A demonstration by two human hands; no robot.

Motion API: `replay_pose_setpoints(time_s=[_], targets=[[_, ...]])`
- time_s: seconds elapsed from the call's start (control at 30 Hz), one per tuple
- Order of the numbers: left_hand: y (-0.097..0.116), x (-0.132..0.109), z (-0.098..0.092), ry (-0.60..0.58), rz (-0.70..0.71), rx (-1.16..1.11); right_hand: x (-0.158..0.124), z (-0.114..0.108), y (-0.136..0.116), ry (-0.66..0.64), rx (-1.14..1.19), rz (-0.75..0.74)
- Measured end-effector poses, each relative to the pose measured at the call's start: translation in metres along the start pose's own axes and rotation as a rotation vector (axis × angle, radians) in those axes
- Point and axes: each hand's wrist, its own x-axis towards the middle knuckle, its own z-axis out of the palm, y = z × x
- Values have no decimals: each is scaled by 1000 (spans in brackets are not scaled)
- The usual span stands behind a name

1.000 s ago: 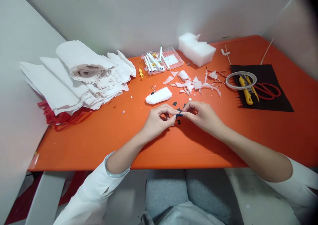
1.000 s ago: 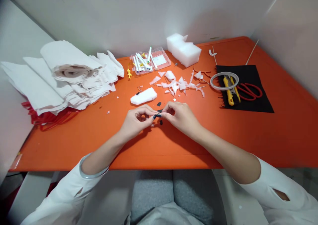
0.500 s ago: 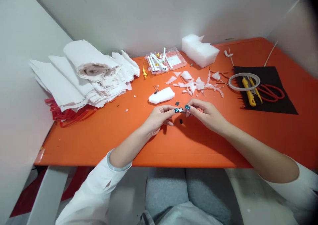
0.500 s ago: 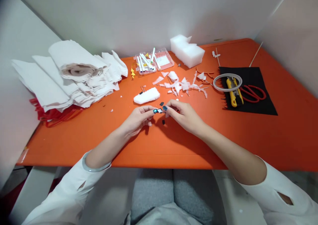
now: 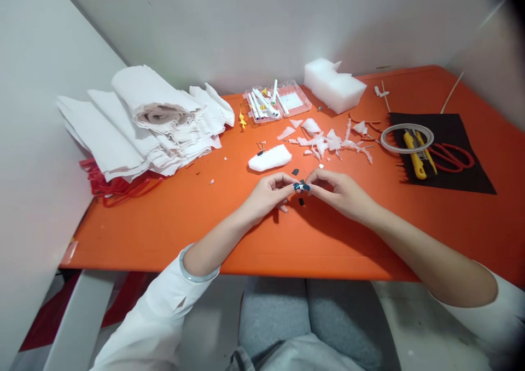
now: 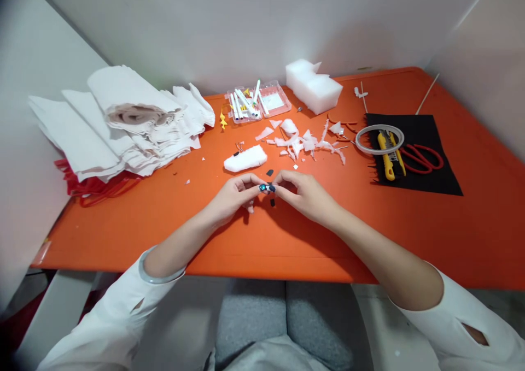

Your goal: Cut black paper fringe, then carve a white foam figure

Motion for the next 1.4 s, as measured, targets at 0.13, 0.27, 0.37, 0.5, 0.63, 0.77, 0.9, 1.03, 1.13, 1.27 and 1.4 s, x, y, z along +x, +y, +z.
replay_pose_setpoints(time_s=[0.13,0.27,0.37,0.5,0.63,0.77,0.9,1.03,1.13,1.27,1.4], targets=[[0,-2,1,-39,54,10,0,0,-3,-17,5,-8],[-1,-4,1,-61,92,90,-1,0,-3,-35,32,-27],[0,-6,1,-55,115,176,-1,0,-4,-79,42,-54],[3,-8,1,-38,131,175,-3,0,-6,-112,73,-61],[5,-10,3,-43,137,179,-4,0,-8,-119,123,-41],[7,-12,4,-11,143,211,-5,-2,-10,-123,141,-7],[8,-13,3,-2,174,193,-5,-2,-11,-152,166,1],[9,-14,2,44,224,152,-5,-1,-11,-154,236,-3],[9,-15,2,66,252,132,-6,0,-12,-140,285,1],[8,-16,4,77,300,122,-7,-1,-12,-163,348,-4],[9,-17,5,65,277,105,-7,0,-10,-196,383,-1]])
